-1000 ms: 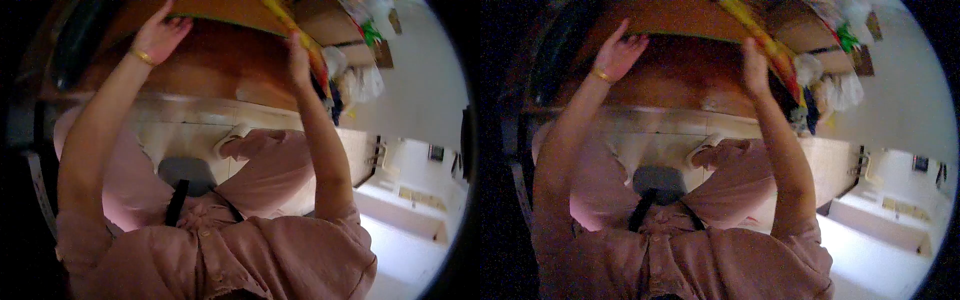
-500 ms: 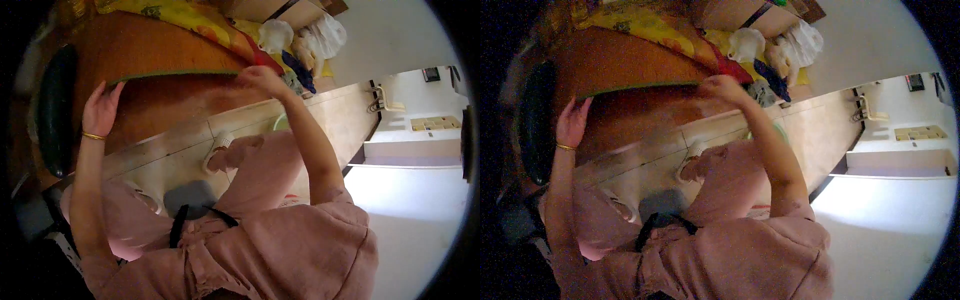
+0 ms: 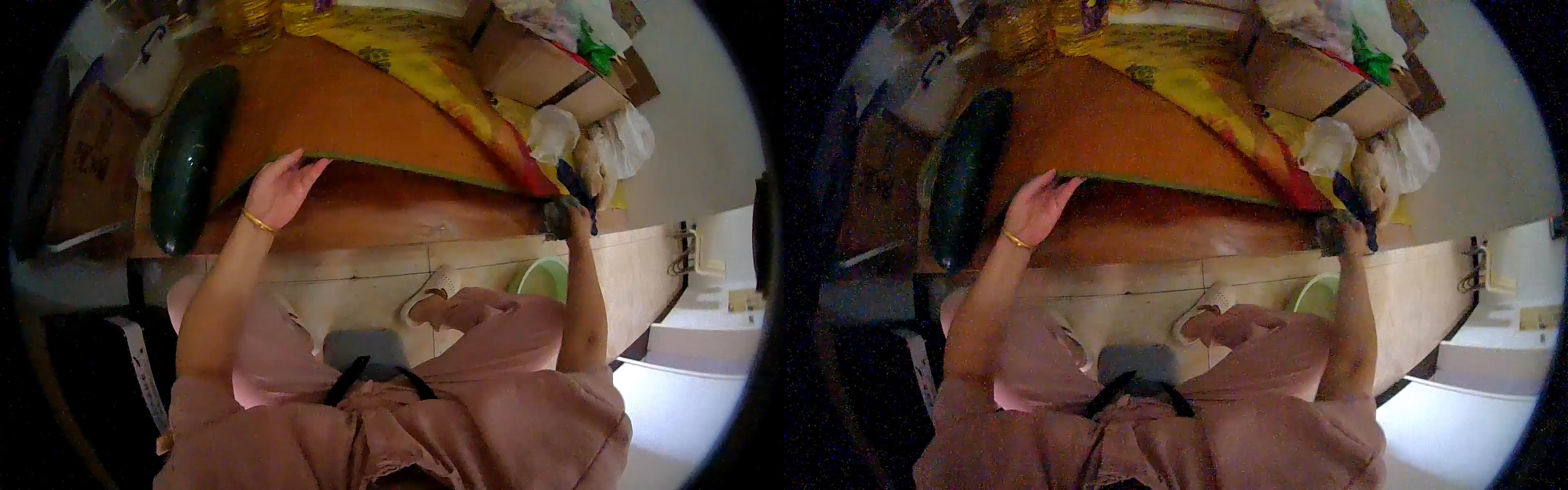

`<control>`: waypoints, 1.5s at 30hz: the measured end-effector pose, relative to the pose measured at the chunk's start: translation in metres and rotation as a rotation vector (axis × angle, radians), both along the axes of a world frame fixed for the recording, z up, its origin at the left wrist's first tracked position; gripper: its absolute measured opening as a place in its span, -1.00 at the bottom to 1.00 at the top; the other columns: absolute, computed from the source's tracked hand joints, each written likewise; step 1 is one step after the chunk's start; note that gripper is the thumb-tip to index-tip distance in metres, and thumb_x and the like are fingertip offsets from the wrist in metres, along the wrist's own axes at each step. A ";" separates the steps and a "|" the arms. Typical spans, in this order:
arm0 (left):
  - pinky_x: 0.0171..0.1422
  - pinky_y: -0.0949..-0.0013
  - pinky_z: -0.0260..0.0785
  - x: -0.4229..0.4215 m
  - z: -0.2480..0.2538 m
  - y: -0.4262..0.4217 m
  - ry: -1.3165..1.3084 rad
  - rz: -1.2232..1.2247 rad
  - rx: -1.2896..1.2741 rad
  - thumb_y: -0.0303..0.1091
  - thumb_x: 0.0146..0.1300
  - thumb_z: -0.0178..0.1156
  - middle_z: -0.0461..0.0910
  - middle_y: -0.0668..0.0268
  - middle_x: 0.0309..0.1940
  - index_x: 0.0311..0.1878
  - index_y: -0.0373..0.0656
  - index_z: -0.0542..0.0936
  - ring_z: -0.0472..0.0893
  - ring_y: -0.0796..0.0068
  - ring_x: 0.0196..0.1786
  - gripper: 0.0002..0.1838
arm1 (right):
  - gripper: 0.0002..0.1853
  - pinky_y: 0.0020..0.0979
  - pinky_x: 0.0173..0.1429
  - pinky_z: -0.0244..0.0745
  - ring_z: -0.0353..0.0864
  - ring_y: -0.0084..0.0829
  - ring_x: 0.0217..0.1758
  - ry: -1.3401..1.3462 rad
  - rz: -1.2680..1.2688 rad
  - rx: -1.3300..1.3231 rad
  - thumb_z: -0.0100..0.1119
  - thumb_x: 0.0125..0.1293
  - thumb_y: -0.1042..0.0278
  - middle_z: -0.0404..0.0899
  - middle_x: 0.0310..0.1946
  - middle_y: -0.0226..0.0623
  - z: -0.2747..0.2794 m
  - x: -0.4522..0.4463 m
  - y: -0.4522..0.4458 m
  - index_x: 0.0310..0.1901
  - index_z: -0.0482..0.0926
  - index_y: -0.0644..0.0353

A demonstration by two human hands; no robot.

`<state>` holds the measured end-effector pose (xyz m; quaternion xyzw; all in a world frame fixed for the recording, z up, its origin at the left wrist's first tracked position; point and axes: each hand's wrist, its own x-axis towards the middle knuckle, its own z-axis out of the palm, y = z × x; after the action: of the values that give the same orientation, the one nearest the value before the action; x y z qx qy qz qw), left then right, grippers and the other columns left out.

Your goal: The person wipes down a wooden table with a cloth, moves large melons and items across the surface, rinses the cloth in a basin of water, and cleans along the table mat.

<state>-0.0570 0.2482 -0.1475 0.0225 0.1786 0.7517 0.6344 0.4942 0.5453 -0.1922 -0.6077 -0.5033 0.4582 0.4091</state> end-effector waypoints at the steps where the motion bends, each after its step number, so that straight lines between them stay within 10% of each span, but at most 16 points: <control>1: 0.29 0.16 0.30 0.003 0.001 -0.006 0.033 0.011 0.007 -0.50 0.27 0.01 0.50 0.08 -0.05 -0.14 -0.39 0.47 0.47 0.15 0.09 -0.83 | -0.58 -0.34 0.01 0.44 0.50 -0.33 -0.08 0.141 0.100 0.073 0.15 0.12 0.30 0.49 -0.09 -0.21 0.020 0.001 -0.022 0.03 0.40 0.23; 9: 0.33 0.09 0.24 -0.003 -0.010 0.002 0.042 0.018 0.084 -0.51 0.24 0.01 0.49 0.09 -0.05 -0.16 -0.41 0.48 0.47 0.17 0.07 -0.82 | -0.44 -0.16 0.25 0.24 0.29 -0.07 0.22 -0.622 0.848 0.712 0.15 -0.11 0.48 0.31 0.16 -0.05 0.066 -0.219 -0.221 0.07 0.42 0.14; 12: 0.36 0.14 0.21 -0.007 -0.031 0.013 -0.029 -0.107 0.335 -0.47 0.26 -0.03 0.44 -0.03 0.03 -0.05 -0.47 0.42 0.45 0.09 0.13 -0.73 | -0.32 0.01 0.35 0.00 0.15 0.08 0.29 -0.699 1.143 0.633 0.07 0.09 0.01 0.11 0.30 0.06 -0.017 -0.315 -0.258 0.26 0.26 0.09; 21: 0.36 0.11 0.22 -0.006 -0.019 -0.008 0.051 0.071 0.065 -0.50 0.25 -0.04 0.51 0.02 -0.03 -0.06 -0.47 0.44 0.49 0.13 0.08 -0.74 | -0.47 -0.13 0.23 0.26 0.30 0.07 0.22 -0.768 1.192 0.402 -0.16 0.30 0.03 0.20 0.26 -0.01 -0.045 -0.474 -0.159 0.20 0.31 0.17; 28: 0.32 0.06 0.24 -0.005 0.001 -0.011 -0.011 0.053 -0.077 -0.53 0.26 -0.05 0.56 0.04 -0.11 -0.21 -0.43 0.56 0.52 0.18 0.04 -0.79 | -0.48 -0.13 0.20 0.29 0.33 0.07 0.17 -1.068 0.871 0.529 -0.16 0.29 0.04 0.25 0.22 0.00 -0.061 -0.353 -0.028 0.19 0.33 0.19; 30: 0.31 0.08 0.25 -0.011 -0.007 -0.019 -0.022 -0.001 0.306 -0.51 0.26 -0.05 0.55 0.03 -0.10 -0.17 -0.43 0.54 0.52 0.16 0.04 -0.78 | -0.48 -0.13 0.19 0.30 0.34 0.06 0.16 -1.148 0.783 0.514 -0.16 0.29 0.04 0.26 0.21 0.00 -0.065 -0.311 -0.012 0.18 0.33 0.20; 37: 0.38 0.16 0.19 -0.019 0.002 -0.021 0.014 -0.062 0.181 -0.49 0.27 -0.06 0.44 0.04 0.09 0.08 -0.47 0.35 0.41 0.19 0.18 -0.66 | -0.48 -0.14 0.15 0.33 0.37 0.06 0.11 -1.356 0.577 0.429 -0.15 0.28 0.05 0.31 0.17 0.00 -0.082 -0.207 -0.001 0.17 0.35 0.22; 39: 0.13 0.26 0.37 -0.013 0.027 -0.021 0.027 0.013 -0.028 -0.40 0.29 0.03 0.52 0.22 -0.33 -0.32 -0.28 0.54 0.51 0.34 -0.22 -0.84 | -0.48 -0.14 0.14 0.34 0.38 0.06 0.10 -1.408 0.530 0.398 -0.15 0.28 0.05 0.33 0.16 0.00 -0.086 -0.176 -0.008 0.16 0.35 0.22; 45: 0.23 0.19 0.33 -0.016 -0.011 0.000 -0.037 -0.037 0.250 -0.49 0.25 0.04 0.52 0.17 -0.21 -0.35 -0.28 0.51 0.51 0.30 -0.11 -0.90 | -0.49 -0.14 0.11 0.36 0.40 0.05 0.04 -1.443 0.382 0.498 -0.11 0.26 0.07 0.39 0.09 0.02 -0.105 -0.135 -0.065 0.13 0.38 0.25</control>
<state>-0.0726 0.2480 -0.1587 0.0907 0.0714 0.7567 0.6435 0.3591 0.4801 -0.2974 -0.5486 -0.8281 -0.1136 0.0195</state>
